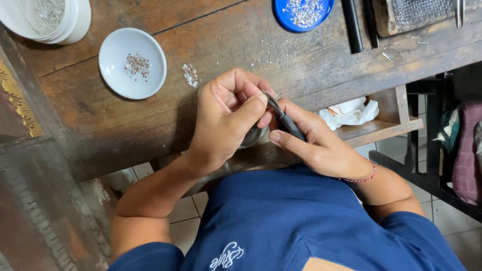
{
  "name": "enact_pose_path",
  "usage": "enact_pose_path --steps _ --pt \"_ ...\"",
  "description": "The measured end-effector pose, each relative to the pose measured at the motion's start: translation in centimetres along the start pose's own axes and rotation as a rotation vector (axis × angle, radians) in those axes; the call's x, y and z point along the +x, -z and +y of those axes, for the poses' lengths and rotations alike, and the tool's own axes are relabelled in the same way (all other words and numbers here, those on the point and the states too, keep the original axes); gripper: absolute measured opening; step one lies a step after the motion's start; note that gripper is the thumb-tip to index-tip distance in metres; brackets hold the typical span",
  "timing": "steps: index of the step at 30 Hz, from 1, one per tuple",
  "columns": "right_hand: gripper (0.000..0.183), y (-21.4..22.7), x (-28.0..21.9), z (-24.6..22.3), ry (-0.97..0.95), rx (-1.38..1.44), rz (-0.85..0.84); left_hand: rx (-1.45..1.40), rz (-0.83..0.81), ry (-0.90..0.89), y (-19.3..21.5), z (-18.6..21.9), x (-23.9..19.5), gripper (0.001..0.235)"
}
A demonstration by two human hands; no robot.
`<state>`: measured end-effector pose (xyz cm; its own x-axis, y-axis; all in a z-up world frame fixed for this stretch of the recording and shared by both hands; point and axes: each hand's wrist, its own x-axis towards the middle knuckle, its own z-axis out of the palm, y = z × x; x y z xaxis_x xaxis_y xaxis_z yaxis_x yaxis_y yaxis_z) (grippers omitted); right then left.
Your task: The person uses pliers to repeatedly trim small pieces of wire or metal. The trimmed pieces are placed into a white bowl on the table. The person continues this repetitive trimming action throughout the clip.
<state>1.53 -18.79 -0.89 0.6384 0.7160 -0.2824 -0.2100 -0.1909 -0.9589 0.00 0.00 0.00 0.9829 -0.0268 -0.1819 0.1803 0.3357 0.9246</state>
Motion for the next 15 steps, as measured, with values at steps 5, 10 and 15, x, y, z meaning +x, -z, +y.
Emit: enact_pose_path --steps 5,10,15 --pt "0.017 0.17 0.08 -0.01 0.044 -0.035 -0.003 0.012 -0.003 -0.001 0.01 0.04 0.0 0.014" --pt "0.019 0.29 0.09 -0.07 0.007 -0.046 -0.013 0.024 0.007 0.002 0.09 -0.04 0.08 0.014" --pt "0.014 0.44 0.18 -0.24 -0.007 -0.031 -0.026 0.003 -0.007 0.02 0.07 0.32 0.13 0.015"
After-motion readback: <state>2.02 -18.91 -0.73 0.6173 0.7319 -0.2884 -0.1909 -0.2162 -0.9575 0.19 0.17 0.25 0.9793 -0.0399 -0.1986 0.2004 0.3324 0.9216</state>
